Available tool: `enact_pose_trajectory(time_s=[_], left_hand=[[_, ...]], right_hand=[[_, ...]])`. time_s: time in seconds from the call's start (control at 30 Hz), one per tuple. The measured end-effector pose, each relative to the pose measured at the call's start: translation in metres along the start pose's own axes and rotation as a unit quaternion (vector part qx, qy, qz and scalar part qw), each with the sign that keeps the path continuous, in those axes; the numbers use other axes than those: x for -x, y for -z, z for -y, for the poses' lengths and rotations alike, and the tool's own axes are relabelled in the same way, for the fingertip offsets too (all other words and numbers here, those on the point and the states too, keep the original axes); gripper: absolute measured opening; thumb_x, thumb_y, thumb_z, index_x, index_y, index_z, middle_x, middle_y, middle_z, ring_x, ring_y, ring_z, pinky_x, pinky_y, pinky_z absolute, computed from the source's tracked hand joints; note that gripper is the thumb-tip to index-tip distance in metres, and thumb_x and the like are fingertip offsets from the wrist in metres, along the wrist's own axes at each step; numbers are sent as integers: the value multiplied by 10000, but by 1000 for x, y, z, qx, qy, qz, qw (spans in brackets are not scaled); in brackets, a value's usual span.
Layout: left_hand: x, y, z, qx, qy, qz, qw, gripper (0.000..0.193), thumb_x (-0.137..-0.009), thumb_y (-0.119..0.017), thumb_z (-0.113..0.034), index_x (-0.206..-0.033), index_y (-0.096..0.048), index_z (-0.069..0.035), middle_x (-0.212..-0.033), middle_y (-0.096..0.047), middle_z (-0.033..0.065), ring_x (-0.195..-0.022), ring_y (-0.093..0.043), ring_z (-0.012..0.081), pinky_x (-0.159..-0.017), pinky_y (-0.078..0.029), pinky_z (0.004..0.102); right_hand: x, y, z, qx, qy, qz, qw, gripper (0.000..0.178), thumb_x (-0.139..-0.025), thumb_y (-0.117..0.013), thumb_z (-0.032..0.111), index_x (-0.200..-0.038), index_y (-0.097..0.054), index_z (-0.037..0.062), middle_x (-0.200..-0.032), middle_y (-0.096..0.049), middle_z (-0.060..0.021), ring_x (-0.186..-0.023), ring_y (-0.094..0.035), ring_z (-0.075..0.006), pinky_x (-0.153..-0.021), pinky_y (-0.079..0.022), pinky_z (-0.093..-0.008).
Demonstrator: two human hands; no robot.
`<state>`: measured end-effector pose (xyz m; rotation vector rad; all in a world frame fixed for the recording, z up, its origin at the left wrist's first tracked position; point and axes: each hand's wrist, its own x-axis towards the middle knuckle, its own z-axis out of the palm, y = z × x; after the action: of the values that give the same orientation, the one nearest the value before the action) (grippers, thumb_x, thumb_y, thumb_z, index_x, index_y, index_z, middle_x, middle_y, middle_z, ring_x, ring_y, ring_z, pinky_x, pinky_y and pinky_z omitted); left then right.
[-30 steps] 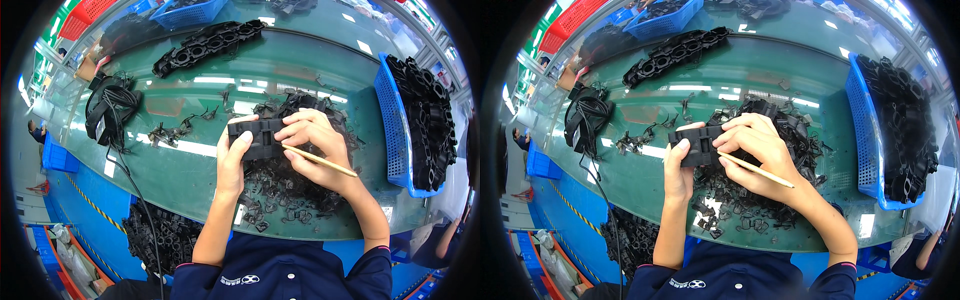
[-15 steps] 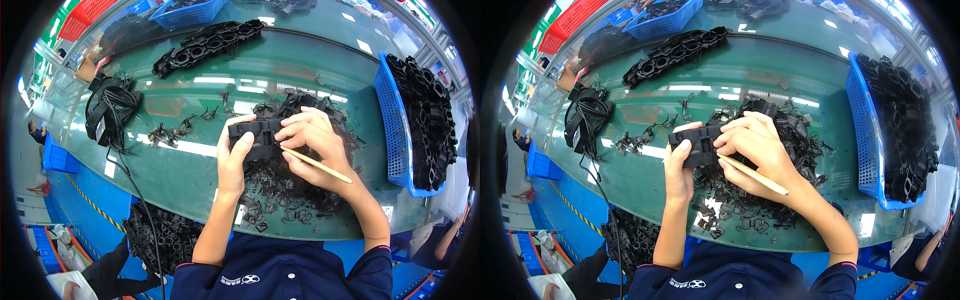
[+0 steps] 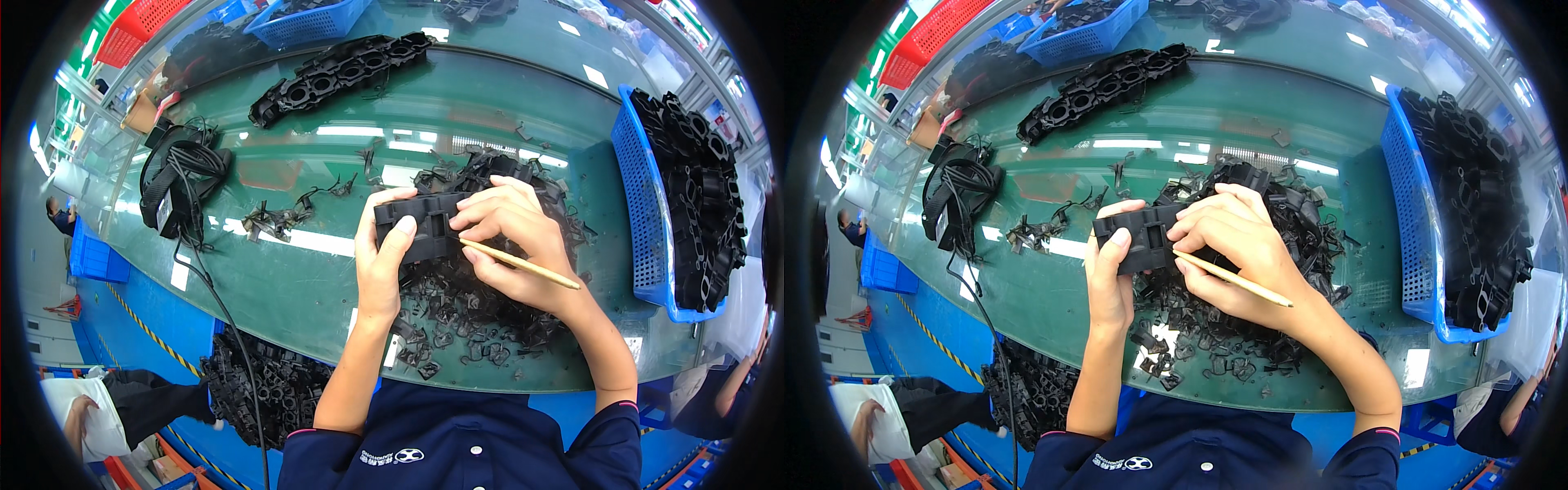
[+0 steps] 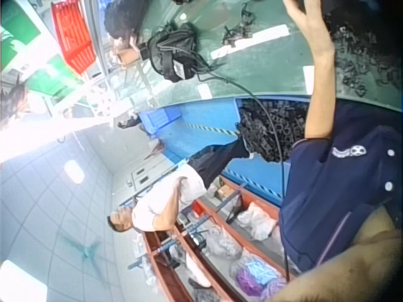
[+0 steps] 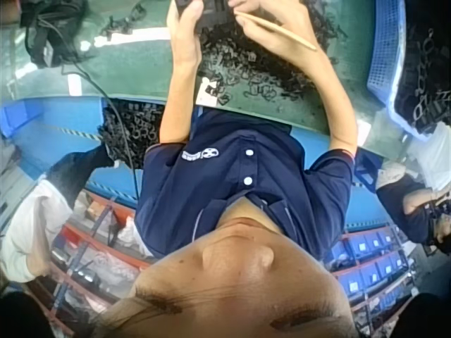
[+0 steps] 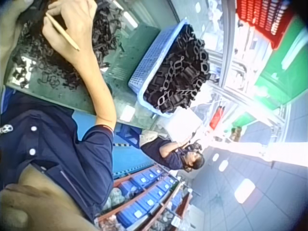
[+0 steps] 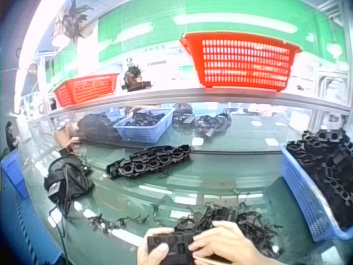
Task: Manually scraping and deburring edges of a black plastic component using a specialized tool.
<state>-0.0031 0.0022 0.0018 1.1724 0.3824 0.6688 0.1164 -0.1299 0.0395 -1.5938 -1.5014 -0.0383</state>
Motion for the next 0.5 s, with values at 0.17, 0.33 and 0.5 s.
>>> enact_pose_trajectory(time_s=[0.17, 0.33, 0.5], left_hand=[[0, 0, 1, -9, -11, -3, 1000, 344, -804, -595, -212, -1084, -538, -21, -953, -533, 32, -825, -484, 85, -751, -404, 217], [1, 1, 0, -20, -9, 0, 1000, 331, -807, -593, -186, -1086, -532, -21, -948, -532, 27, -823, -487, 85, -751, -404, 216], [-1, -1, 6, -79, -74, 0, 994, 305, -812, -586, -170, -1070, -529, -16, -940, -534, 33, -826, -493, 88, -758, -411, 223]], right_hand=[[0, -1, -1, 2, 1, -1, 1000, 149, -678, -685, 38, -776, -576, 66, -883, -639, -36, -948, -603, -209, -975, -342, -467], [1, -1, -2, 2, 4, -1, 1000, 158, -675, -687, 32, -781, -574, 65, -878, -633, -41, -931, -605, -208, -970, -347, -466], [2, -9, -4, 100, 53, -5, 994, 171, -697, -663, -28, -786, -543, 55, -893, -646, -61, -901, -622, -219, -970, -370, -476]])
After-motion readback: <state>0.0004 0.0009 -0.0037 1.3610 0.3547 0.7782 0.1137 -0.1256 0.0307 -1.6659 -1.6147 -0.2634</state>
